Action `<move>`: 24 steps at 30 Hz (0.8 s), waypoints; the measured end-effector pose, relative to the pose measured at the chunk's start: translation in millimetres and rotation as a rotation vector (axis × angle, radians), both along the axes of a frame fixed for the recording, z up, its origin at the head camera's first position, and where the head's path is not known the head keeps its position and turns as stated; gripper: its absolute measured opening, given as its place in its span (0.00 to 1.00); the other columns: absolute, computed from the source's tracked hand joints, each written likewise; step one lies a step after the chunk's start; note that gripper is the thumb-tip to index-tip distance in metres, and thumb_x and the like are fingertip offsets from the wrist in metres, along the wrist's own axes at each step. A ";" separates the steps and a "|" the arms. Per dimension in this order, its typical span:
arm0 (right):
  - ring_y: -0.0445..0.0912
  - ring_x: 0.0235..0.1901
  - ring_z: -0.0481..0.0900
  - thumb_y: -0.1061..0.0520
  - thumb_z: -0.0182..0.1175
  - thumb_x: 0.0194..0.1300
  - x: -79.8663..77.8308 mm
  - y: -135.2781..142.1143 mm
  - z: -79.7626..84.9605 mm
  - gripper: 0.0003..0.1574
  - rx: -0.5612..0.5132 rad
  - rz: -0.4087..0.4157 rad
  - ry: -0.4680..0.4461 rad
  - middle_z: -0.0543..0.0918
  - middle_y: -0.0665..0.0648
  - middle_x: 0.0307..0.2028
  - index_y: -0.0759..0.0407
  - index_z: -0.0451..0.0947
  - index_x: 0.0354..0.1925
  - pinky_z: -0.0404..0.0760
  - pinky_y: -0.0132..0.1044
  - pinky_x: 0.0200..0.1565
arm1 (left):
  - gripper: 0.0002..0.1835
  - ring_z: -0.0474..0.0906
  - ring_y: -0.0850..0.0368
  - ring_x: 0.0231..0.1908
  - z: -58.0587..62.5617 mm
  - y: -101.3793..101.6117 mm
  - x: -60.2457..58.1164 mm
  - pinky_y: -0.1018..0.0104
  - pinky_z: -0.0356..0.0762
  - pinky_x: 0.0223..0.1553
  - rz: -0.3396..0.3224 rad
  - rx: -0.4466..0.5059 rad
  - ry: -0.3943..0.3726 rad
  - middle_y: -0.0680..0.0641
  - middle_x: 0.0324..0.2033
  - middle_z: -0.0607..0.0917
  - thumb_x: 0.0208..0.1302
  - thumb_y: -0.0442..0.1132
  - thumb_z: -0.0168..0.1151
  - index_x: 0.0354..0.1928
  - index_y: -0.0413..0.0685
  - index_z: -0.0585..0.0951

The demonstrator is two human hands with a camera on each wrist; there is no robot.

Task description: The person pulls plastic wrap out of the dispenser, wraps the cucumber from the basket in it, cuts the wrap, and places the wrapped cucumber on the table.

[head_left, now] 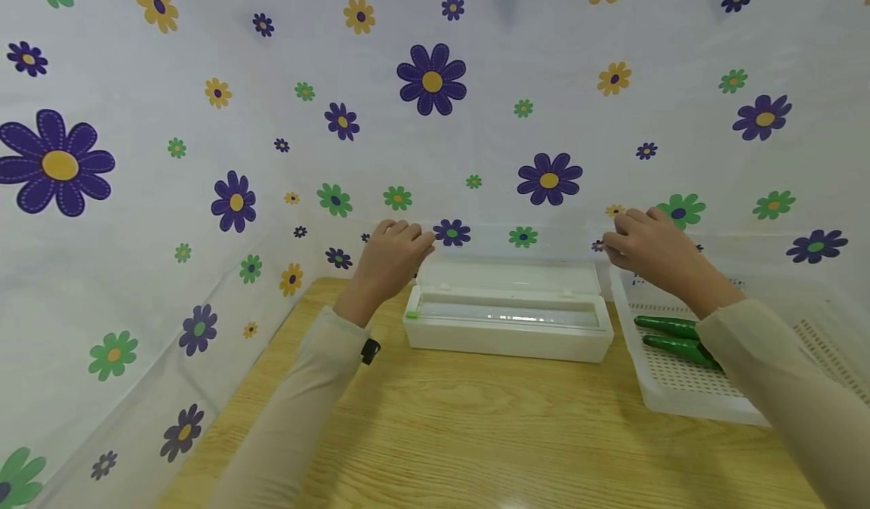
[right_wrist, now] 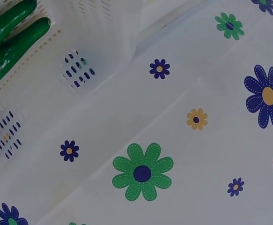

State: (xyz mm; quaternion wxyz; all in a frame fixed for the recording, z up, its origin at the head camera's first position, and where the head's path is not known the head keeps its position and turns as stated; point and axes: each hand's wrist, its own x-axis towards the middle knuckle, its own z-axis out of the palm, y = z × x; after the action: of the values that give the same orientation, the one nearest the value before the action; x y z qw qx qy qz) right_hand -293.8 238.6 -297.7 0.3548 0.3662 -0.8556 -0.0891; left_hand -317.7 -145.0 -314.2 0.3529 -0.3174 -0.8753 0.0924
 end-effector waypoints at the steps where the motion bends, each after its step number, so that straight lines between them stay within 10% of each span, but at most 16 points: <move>1: 0.49 0.26 0.71 0.65 0.69 0.46 0.8 0.2 0.3 0.09 -0.008 0.006 0.008 0.74 0.56 0.24 0.59 0.78 0.27 0.70 0.41 0.28 | 0.07 0.81 0.52 0.36 0.8 -0.1 1.3 0.57 0.78 0.50 0.002 0.001 0.000 0.48 0.33 0.85 0.67 0.43 0.56 0.39 0.48 0.80; 24: 0.51 0.27 0.71 0.65 0.68 0.47 12.1 0.3 22.7 0.09 -0.077 0.017 0.014 0.75 0.58 0.25 0.61 0.77 0.28 0.74 0.46 0.32 | 0.07 0.81 0.51 0.37 23.7 -1.2 15.2 0.57 0.78 0.49 0.003 0.030 0.091 0.47 0.32 0.85 0.65 0.43 0.58 0.38 0.48 0.80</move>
State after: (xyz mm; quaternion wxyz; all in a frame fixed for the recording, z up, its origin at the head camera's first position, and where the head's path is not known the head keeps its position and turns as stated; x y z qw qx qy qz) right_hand -281.7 238.9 -275.0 0.3754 0.3591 -0.8527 -0.0559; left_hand -302.4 -146.2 -290.5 0.3970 -0.3061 -0.8601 0.0942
